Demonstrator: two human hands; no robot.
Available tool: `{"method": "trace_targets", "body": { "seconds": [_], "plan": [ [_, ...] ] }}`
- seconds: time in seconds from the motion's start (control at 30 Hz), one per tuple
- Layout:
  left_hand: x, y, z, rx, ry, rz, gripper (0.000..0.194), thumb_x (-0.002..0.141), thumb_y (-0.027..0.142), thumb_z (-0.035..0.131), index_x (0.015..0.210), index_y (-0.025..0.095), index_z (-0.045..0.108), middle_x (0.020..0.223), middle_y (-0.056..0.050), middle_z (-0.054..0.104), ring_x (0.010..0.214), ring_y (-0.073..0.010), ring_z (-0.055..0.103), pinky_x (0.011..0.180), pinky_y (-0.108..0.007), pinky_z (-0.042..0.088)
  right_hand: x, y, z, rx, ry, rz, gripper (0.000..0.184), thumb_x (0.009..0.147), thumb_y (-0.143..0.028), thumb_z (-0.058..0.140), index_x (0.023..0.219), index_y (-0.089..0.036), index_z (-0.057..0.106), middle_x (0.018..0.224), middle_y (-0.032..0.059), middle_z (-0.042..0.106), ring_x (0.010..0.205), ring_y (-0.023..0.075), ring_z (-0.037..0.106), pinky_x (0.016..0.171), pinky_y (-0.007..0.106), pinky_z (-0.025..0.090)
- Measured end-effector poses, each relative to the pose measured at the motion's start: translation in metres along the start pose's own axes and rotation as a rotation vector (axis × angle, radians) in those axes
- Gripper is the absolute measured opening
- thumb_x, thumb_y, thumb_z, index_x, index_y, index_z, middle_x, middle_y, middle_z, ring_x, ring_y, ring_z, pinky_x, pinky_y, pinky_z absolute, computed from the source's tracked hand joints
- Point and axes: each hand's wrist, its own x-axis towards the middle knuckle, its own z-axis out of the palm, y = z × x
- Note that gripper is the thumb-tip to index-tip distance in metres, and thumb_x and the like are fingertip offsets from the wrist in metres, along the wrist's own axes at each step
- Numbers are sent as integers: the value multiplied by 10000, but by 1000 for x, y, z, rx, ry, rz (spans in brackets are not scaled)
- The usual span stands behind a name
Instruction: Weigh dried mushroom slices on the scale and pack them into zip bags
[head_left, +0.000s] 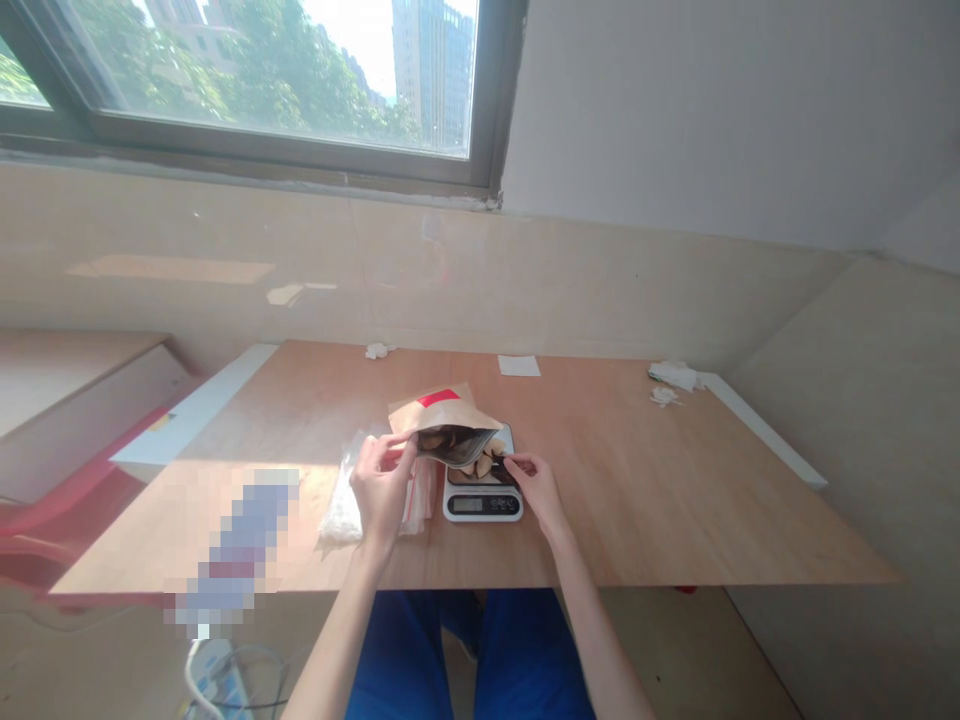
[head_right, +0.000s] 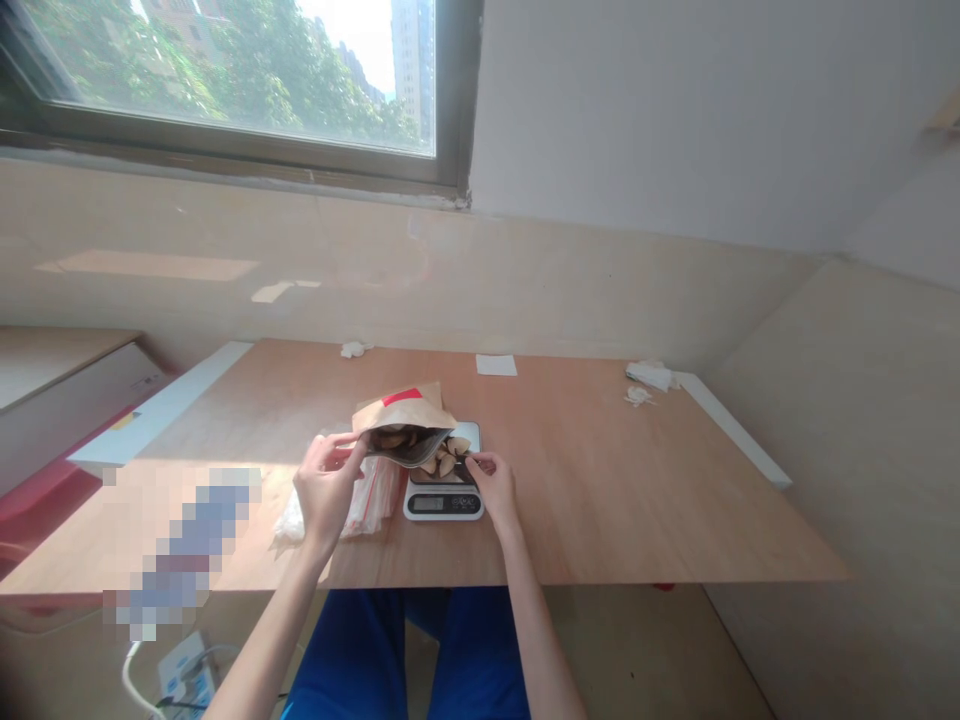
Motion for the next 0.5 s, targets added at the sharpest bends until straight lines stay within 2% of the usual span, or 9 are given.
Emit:
{"method": "trace_targets", "body": {
  "seconds": [0.2,0.3,0.4,0.5],
  "plan": [
    [6,2,1,4,19,-14,290,711,460,589,779,184,647,738,13,493,587,-105,585,473,-205,486,1,4,-4,3,-13,14,258,607,-395,674,676,-152,624,682,58,650,671,187,592,643,293,450],
    [13,4,3,-8,20,-16,294,717,460,579,792,181,636,776,1,500,639,-120,595,517,-224,498,6,5,-1,-68,10,-10,248,605,-404,667,651,-170,597,646,43,630,635,186,583,618,296,443],
    [23,7,8,15,65,39,284,754,443,543,832,180,619,836,-19,535,692,-129,586,638,-266,506,15,6,6,-174,45,-72,240,619,-410,647,641,-185,570,627,20,594,592,173,552,586,291,426],
    [41,11,16,19,107,104,294,786,421,510,928,175,584,951,-56,555,792,-151,581,768,-316,486,22,7,16,-232,85,-194,231,636,-403,629,672,-189,552,715,28,575,652,171,543,625,296,433]
  ]
}}
